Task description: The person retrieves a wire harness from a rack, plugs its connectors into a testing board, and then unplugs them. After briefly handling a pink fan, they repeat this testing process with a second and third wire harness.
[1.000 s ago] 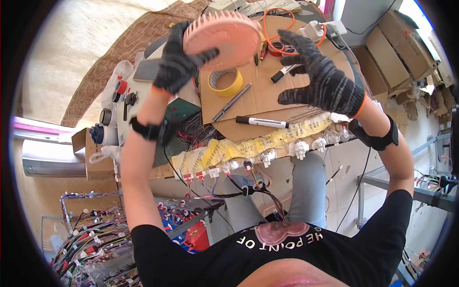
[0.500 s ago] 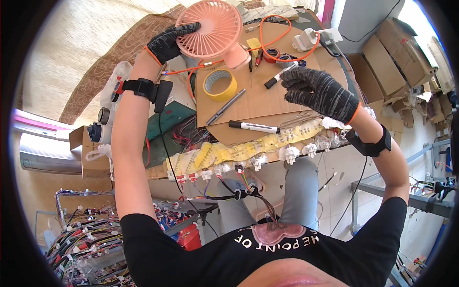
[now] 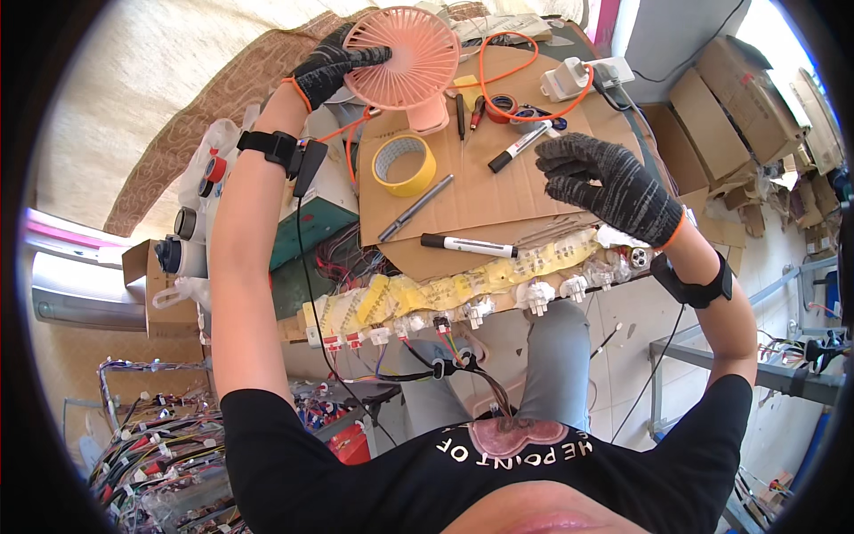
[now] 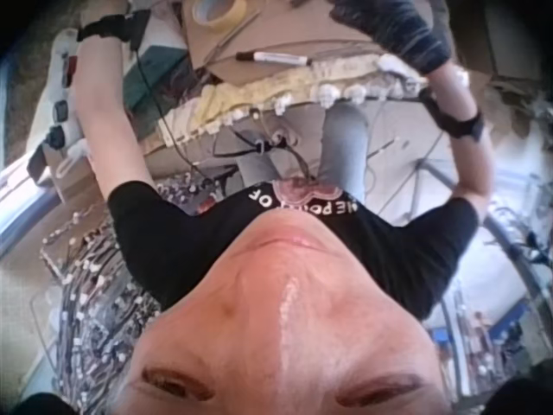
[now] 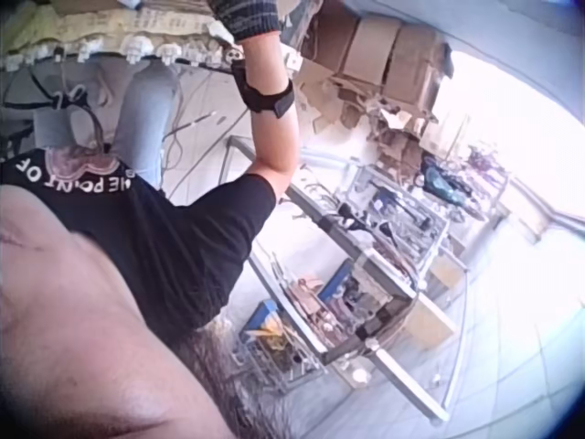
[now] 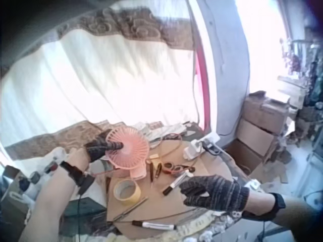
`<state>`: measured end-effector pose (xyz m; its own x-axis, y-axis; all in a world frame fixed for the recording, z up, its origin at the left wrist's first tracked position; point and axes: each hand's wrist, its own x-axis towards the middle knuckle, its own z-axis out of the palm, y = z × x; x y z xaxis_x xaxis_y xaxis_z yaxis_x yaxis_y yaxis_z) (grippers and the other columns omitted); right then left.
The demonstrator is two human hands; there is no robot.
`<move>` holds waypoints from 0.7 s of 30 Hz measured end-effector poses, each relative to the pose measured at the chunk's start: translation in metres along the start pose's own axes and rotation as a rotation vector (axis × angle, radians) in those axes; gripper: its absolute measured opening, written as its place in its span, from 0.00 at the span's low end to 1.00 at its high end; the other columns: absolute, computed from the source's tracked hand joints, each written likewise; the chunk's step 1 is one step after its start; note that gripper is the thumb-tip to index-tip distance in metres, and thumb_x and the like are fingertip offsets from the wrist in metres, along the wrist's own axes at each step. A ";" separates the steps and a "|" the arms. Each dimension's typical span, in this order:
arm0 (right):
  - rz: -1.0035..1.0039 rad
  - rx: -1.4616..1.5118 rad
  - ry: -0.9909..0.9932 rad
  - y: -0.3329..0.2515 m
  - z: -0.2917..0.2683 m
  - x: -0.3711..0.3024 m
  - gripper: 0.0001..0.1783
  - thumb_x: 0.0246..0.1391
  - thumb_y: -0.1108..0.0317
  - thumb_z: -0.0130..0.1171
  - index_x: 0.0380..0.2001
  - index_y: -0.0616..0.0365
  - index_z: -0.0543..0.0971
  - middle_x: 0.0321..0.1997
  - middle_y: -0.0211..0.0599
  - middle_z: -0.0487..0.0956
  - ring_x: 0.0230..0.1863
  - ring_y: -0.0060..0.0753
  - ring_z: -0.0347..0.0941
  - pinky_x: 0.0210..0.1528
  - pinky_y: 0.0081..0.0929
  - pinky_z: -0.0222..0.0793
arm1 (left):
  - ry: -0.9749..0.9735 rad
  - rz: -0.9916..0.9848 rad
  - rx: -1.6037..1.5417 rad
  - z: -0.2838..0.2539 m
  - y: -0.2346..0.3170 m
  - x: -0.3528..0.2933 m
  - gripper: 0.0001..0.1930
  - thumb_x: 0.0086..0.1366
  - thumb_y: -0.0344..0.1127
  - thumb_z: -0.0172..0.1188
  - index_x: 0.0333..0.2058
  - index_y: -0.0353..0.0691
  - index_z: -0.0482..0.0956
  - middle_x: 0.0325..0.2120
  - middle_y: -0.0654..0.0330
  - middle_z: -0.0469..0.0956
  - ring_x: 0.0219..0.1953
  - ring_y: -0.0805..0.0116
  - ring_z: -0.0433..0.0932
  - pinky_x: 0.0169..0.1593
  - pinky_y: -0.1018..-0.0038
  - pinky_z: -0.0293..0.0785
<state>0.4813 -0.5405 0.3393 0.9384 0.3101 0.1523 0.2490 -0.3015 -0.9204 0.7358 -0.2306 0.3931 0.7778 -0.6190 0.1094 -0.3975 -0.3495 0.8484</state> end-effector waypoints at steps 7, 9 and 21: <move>0.072 -0.023 -0.054 0.004 0.002 -0.002 0.19 0.49 0.76 0.58 0.46 0.62 0.71 0.42 0.34 0.76 0.44 0.21 0.71 0.48 0.20 0.69 | 0.178 0.128 0.394 -0.004 -0.024 -0.003 0.34 0.46 0.44 0.70 0.49 0.38 0.67 0.43 0.58 0.74 0.43 0.69 0.74 0.47 0.73 0.72; 0.086 -0.027 -0.056 0.002 0.002 -0.004 0.18 0.49 0.76 0.57 0.46 0.62 0.71 0.42 0.34 0.76 0.44 0.21 0.71 0.48 0.20 0.69 | 0.157 0.048 0.252 -0.003 -0.022 -0.007 0.33 0.46 0.44 0.70 0.49 0.39 0.67 0.42 0.58 0.74 0.43 0.69 0.74 0.47 0.73 0.72; 0.109 0.047 -0.085 0.012 0.011 -0.010 0.18 0.49 0.74 0.58 0.45 0.63 0.72 0.39 0.37 0.77 0.40 0.20 0.73 0.45 0.20 0.70 | 0.059 0.048 0.322 0.011 -0.010 -0.020 0.27 0.53 0.40 0.65 0.50 0.41 0.67 0.43 0.62 0.73 0.45 0.72 0.72 0.50 0.74 0.69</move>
<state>0.4727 -0.5372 0.3227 0.9353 0.3532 0.0215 0.1336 -0.2961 -0.9458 0.7190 -0.2228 0.3767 0.7777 -0.6016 0.1825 -0.5604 -0.5317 0.6351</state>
